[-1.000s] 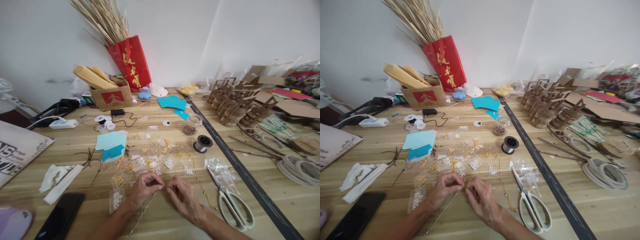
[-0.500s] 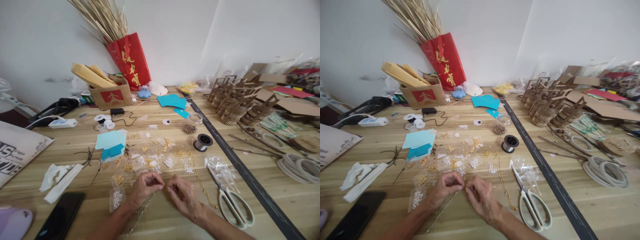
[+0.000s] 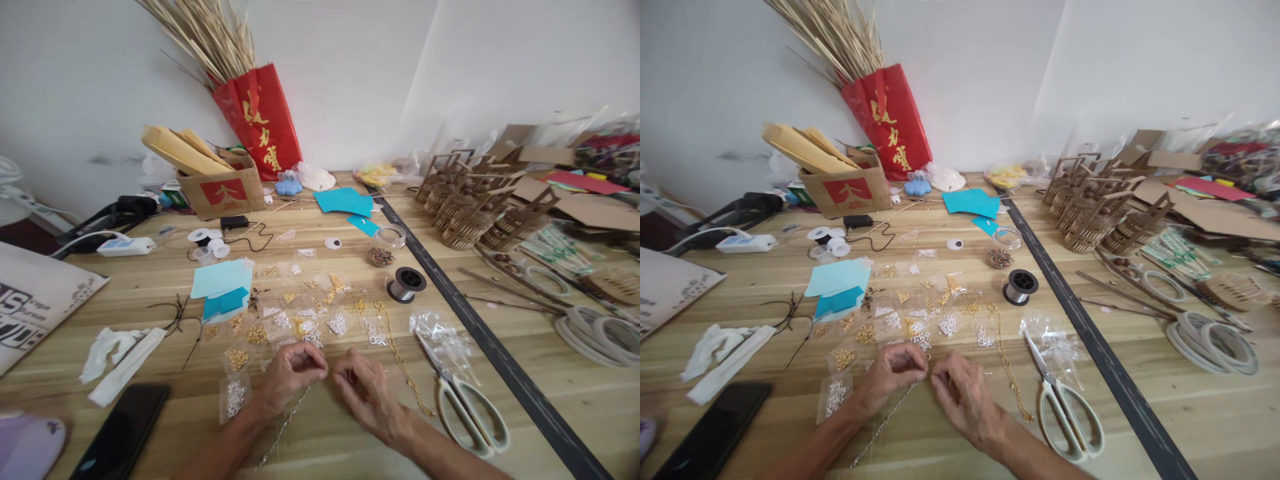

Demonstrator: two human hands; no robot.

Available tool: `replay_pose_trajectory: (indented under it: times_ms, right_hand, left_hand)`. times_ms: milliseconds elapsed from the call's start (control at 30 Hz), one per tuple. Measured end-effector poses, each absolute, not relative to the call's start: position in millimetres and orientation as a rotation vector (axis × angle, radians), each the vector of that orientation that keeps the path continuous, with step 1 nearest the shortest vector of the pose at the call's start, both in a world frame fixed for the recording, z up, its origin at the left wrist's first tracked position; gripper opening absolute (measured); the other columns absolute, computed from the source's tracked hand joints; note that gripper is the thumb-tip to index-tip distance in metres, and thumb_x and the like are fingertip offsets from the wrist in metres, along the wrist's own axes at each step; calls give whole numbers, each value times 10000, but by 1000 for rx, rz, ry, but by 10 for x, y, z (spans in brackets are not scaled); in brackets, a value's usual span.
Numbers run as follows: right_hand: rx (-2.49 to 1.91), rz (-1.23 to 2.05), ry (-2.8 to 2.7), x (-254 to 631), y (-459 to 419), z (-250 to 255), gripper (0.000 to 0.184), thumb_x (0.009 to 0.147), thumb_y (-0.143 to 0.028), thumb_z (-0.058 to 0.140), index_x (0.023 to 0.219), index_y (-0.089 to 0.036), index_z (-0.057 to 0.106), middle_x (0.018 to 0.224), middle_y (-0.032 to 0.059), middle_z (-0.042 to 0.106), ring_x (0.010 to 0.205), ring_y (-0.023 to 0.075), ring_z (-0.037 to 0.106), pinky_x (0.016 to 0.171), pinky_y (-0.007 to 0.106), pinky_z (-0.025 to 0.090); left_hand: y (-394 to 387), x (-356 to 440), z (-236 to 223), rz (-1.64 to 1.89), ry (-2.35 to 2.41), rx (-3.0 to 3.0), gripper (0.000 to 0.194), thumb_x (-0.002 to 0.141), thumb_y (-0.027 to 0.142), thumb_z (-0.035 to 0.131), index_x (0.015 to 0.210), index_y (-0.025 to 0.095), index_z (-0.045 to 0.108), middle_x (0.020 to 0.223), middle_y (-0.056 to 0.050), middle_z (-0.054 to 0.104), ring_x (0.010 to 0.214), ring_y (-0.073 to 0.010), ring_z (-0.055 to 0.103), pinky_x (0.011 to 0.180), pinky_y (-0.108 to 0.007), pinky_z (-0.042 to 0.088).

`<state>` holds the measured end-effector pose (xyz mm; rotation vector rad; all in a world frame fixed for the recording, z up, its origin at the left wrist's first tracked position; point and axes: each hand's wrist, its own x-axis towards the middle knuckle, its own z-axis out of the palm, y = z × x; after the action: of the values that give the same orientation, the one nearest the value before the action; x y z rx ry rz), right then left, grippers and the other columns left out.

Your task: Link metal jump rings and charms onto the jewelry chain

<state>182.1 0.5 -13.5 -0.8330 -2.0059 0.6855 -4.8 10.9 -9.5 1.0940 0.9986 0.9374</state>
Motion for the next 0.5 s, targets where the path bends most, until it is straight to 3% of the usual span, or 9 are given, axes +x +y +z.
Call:
replay_pose_trajectory:
  times_ms: [500]
  right_hand:
    - [-835,685,-2009,1801,9,-156,141,963,-179,444,864,-208,540,691,4,551,573,125,487,532,234,386]
  left_hand:
    - [108,-46,-96,926,1001,1116,201,635,290,802,669,142,671,696,-30,641,672,-148,571,657,-249,425]
